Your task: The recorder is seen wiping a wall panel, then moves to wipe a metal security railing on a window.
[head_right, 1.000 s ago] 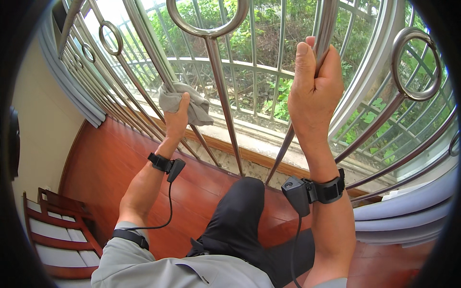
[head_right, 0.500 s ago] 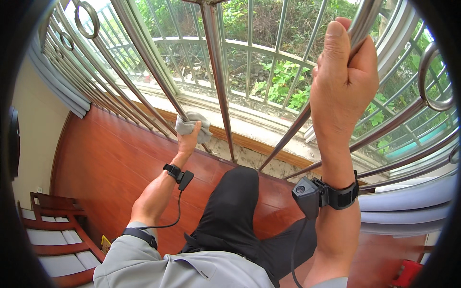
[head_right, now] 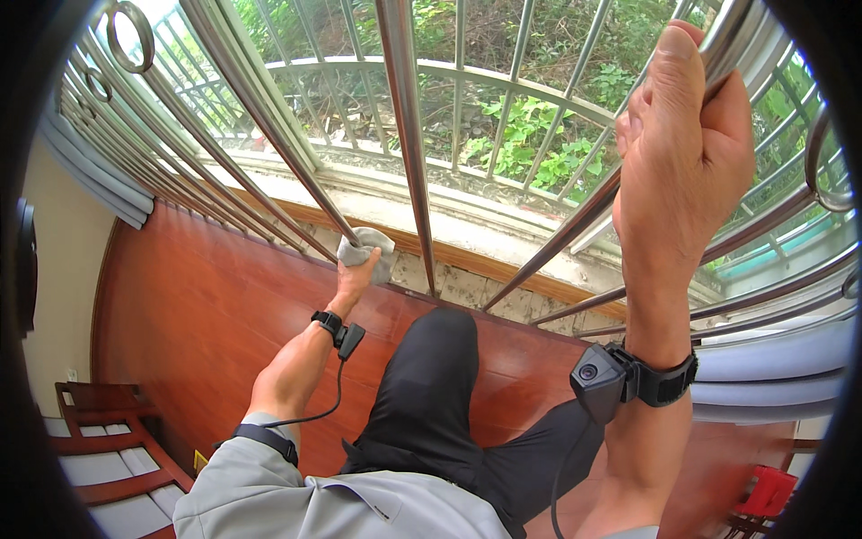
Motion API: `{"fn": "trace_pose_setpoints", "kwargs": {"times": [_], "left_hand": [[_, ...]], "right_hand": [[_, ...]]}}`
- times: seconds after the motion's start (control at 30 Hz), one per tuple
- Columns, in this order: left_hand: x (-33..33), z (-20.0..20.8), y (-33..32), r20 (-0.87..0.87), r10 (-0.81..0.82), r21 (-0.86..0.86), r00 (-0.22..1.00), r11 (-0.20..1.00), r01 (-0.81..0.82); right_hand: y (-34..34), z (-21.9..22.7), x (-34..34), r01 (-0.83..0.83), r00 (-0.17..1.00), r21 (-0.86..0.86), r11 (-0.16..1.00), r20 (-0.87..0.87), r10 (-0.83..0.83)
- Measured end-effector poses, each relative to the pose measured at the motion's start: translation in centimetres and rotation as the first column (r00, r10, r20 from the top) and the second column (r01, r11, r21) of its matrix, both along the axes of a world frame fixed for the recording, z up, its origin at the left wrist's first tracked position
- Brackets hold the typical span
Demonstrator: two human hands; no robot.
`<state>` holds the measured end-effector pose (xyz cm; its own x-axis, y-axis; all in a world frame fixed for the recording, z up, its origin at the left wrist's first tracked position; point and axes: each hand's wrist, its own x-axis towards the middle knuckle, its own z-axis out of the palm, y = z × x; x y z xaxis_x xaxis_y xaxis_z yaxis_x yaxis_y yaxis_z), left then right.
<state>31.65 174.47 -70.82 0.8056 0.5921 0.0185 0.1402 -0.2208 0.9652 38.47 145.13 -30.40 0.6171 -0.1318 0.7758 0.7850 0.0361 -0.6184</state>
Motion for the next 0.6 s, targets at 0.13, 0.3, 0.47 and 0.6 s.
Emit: {"fn": "trace_pose_setpoints", "kwargs": {"times": [0.13, 0.3, 0.47, 0.6], "left_hand": [[-0.2, 2.8, 0.3, -0.017, -0.100, -0.155, 0.995, 0.983, 0.096], [0.9, 10.4, 0.7, 0.073, -0.128, -0.128, 0.989, 0.982, 0.137], [0.9, 20.5, 1.9, 0.222, -0.144, 0.070, 0.965, 0.989, 0.131], [1.3, 29.3, 1.5, 0.374, -0.126, 0.029, 0.919, 0.992, 0.124]], "right_hand": [[-0.1, -0.3, 0.0, -0.002, 1.000, 0.047, 0.999, 0.007, 0.002], [-0.6, 0.2, -0.4, -0.030, 0.997, 0.065, 0.997, -0.075, 0.034], [-0.5, -0.4, -0.1, -0.050, 0.990, 0.076, 0.996, -0.128, 0.059], [-0.7, -0.5, -0.1, -0.075, 0.986, 0.069, 0.995, -0.145, 0.085]]}}
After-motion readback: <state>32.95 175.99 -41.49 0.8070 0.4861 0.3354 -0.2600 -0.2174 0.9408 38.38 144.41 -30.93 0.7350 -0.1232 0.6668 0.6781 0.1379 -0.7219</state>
